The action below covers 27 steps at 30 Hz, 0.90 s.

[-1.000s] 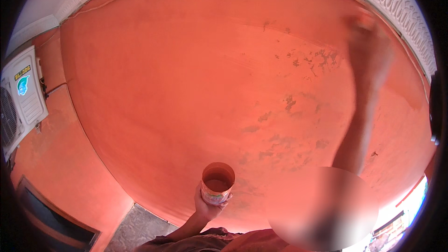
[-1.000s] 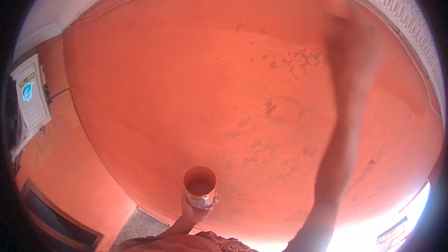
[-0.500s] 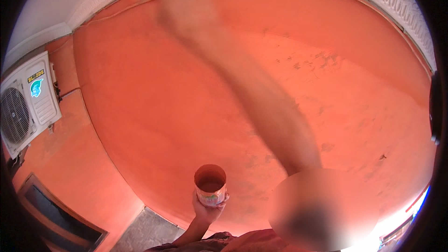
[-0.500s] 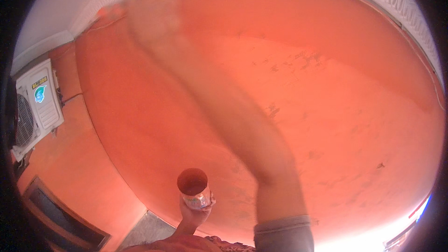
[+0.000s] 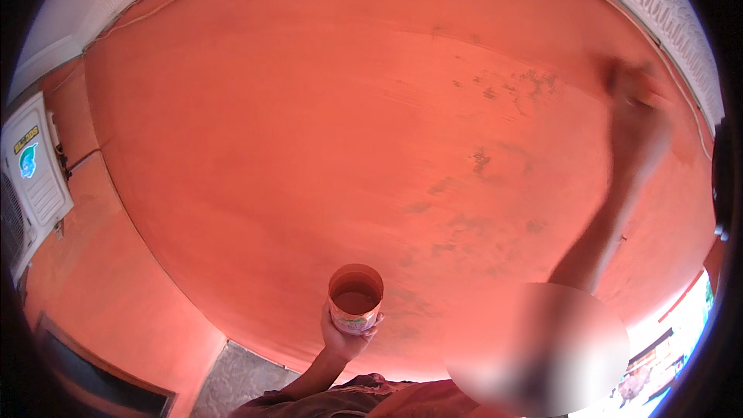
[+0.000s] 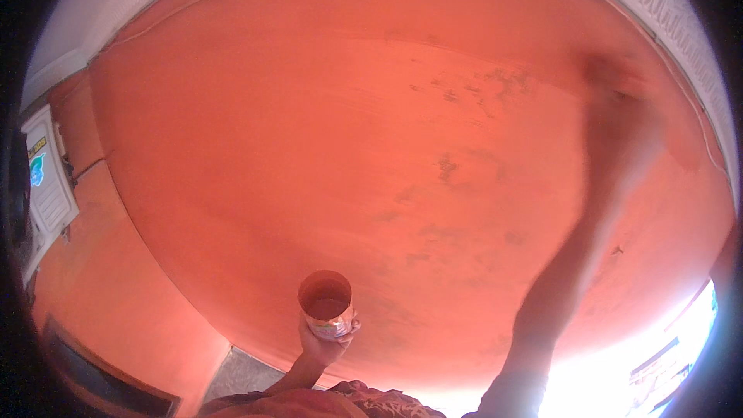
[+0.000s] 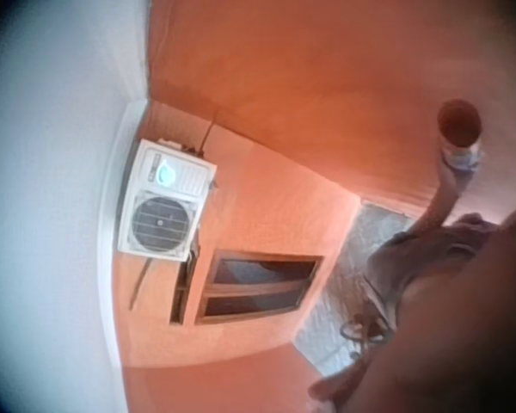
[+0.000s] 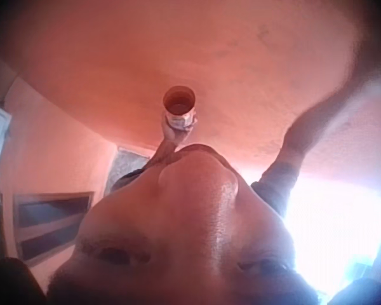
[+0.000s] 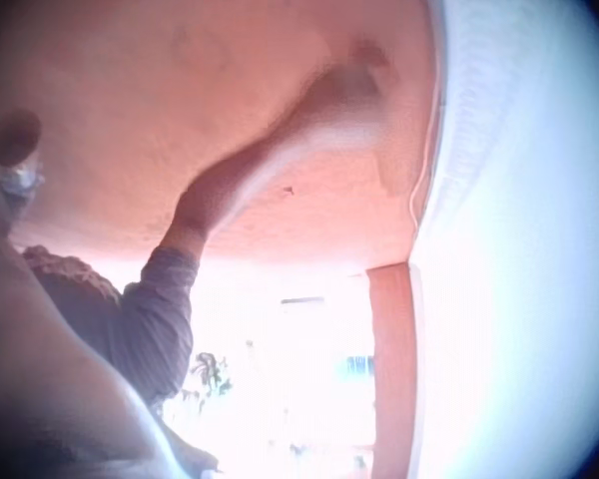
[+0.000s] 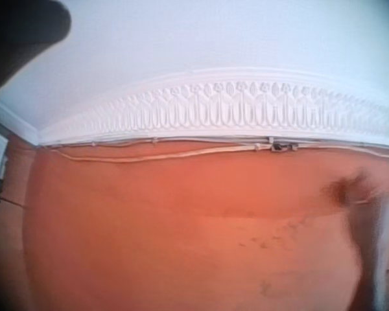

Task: The person paints a ceiling using a paintbrush and a small paint can. They repeatedly dip the brush into the can and apply paint to the ceiling surface in broad strokes, working across different sections.

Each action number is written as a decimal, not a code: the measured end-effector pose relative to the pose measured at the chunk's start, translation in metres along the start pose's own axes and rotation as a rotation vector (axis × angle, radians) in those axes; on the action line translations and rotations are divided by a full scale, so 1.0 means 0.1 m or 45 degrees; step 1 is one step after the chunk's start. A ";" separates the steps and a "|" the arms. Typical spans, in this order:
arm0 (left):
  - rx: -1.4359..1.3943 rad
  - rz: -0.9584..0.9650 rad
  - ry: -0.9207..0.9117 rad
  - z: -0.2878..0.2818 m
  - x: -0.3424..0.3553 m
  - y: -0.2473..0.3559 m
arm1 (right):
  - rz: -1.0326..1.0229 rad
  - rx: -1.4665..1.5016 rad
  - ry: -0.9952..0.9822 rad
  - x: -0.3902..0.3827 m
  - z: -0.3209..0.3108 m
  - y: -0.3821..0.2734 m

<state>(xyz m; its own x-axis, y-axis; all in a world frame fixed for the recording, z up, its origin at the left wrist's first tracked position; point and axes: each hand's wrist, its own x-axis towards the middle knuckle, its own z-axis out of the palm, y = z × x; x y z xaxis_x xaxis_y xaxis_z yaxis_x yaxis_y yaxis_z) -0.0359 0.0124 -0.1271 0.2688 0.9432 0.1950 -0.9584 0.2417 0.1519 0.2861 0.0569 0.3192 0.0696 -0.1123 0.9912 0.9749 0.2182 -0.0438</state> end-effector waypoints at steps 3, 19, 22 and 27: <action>-0.059 -0.118 -0.079 0.07 0.09 -0.03 | -0.314 0.109 0.048 -0.28 0.30 -1.35; -0.055 -0.034 0.065 0.19 -0.08 0.11 | 0.139 1.451 -0.141 -0.07 0.65 -0.85; -0.048 -0.066 0.079 0.05 -0.05 0.13 | 0.267 1.295 0.019 -0.08 0.03 0.16; -0.042 -0.164 0.024 0.05 -0.04 0.13 | 0.635 0.346 0.281 0.08 -0.68 1.31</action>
<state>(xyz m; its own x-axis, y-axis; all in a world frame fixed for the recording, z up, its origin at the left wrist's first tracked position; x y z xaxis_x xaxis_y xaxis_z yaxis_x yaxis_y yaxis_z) -0.0489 0.0108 -0.1206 0.3885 0.9079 0.1574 -0.9187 0.3684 0.1427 0.4284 0.0182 0.3129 0.5744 -0.1248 0.8090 0.7269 0.5323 -0.4339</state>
